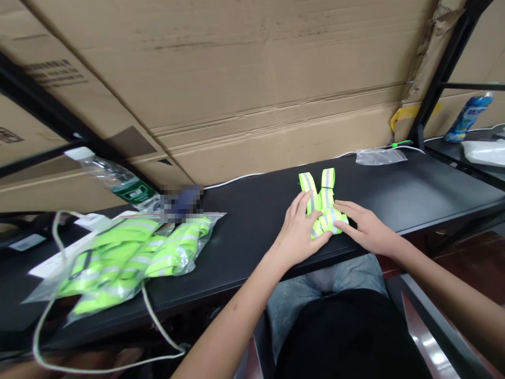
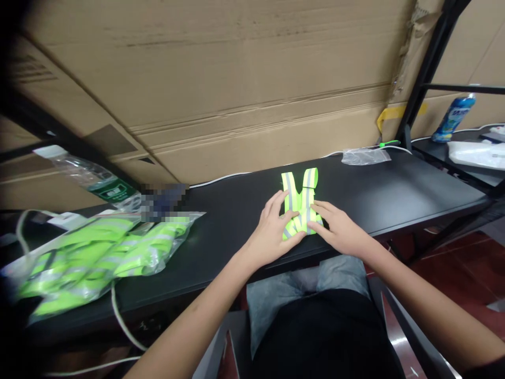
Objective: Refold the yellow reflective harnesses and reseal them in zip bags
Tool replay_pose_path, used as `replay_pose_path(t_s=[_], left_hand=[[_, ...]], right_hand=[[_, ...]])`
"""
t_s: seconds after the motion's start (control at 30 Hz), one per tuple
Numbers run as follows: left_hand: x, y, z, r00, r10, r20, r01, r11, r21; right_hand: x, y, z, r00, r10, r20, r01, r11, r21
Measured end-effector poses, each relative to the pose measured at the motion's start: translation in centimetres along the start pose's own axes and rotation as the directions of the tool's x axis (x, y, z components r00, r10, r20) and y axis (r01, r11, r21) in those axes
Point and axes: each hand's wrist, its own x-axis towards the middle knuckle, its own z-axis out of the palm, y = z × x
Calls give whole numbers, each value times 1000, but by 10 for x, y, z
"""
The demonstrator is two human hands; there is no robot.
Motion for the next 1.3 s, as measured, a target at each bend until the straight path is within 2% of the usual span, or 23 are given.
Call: replay_pose_path(t_s=[0.07,0.13,0.33,0.43,0.57,0.73,0.93,1.07,1.13,1.3], left_hand=[[4,1,0,997,46,65,-45,999,-14],[7,3,1,993,24,117,-20,999,-31],[3,7,5,987,-132,96,136,990,-33],[1,5,0,989,-91,121,94,995,-23],[-1,3,-9,989,-7,147,12,999,-32],[-12,-3,-11,991,-76,108,92,985,-146],[-20,-9,-7,983,-168,68,180,951,-252],[-23,-10,-4,976,-216,-19,203,941,-271],[-26,-9,-4,984,-176,-39,162,957,-241],[-46,3,-8,998,61,-36,-61,998,-17]], right_hand=[[-3,-3,3,998,-39,40,41,997,-67],[-1,-6,7,997,-52,51,59,988,-142],[4,-15,15,994,-103,31,108,966,-233],[1,-12,15,986,-163,38,167,945,-282],[-4,-7,12,967,-251,43,254,940,-226],[-4,-10,9,962,-266,66,273,946,-176],[-11,-11,6,946,-291,144,321,907,-274],[-14,-12,6,929,-314,198,362,885,-292],[-14,-12,7,921,-335,200,385,867,-316],[-24,-9,11,882,-447,150,469,804,-366]])
